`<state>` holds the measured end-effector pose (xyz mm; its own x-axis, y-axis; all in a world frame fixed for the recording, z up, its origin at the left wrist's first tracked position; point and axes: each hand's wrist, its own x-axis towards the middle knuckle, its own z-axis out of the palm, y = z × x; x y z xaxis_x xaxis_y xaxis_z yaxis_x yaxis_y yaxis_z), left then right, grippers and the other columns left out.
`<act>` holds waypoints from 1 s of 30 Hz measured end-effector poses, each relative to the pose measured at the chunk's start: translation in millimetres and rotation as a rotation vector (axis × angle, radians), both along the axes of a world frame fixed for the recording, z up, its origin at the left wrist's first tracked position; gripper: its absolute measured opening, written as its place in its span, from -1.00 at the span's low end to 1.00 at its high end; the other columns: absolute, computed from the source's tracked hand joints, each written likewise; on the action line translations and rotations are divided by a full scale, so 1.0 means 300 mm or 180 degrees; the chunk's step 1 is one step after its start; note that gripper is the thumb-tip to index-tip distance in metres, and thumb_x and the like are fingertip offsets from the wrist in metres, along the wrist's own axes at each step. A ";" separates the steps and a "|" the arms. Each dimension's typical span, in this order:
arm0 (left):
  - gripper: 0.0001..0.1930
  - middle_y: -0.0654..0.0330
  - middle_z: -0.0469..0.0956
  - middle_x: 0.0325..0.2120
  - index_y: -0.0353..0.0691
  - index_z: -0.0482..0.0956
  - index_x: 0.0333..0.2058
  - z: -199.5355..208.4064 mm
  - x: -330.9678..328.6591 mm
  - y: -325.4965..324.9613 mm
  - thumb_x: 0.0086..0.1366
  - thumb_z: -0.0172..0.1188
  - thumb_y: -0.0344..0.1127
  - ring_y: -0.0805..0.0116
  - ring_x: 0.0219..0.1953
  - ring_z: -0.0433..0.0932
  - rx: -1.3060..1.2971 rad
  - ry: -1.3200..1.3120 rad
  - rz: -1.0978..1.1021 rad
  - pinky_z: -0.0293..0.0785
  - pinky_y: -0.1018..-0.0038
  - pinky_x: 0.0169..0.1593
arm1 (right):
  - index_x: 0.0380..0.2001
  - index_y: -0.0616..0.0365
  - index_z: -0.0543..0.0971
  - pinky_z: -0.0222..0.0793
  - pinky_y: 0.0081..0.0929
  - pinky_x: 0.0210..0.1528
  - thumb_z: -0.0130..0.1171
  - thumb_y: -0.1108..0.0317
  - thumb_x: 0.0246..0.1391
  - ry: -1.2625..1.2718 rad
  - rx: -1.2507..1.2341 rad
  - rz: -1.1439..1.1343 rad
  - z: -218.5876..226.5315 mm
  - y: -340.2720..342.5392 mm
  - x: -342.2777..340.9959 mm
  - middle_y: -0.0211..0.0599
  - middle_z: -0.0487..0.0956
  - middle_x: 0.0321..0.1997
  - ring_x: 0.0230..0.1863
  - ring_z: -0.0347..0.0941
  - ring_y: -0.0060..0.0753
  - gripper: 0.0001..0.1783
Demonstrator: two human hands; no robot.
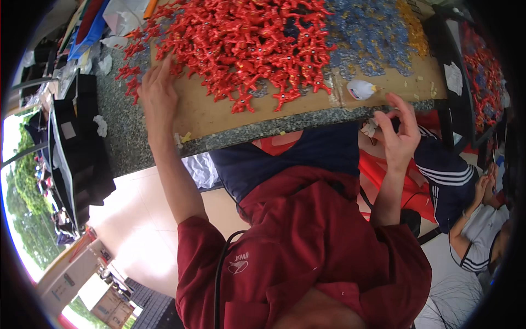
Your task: The person assembles toy figurines by applying glue to each figurine from a bottle and attaching a plastic base piece by hand.
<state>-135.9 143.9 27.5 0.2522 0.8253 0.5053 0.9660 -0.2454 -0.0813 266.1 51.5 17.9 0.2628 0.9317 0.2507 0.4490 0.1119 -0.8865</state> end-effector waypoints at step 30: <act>-0.78 0.04 0.47 -0.22 -0.29 0.35 -0.12 0.001 0.520 -0.443 0.24 -0.02 -0.45 0.30 -0.19 0.49 -0.2849 -0.8208 -0.0652 0.43 0.46 -0.07 | -0.15 0.28 0.41 0.37 -0.57 -0.31 0.21 0.32 -0.06 0.0882 -0.0064 0.1243 0.065 -0.064 -0.232 -0.18 0.54 -0.29 -0.33 0.50 -0.42 -0.59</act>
<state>20.0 10.9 27.8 0.1686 0.9221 -0.3484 -0.8159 0.3289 0.4756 196.6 32.4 37.5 -0.0536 0.9780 0.2017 0.1233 0.2069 -0.9706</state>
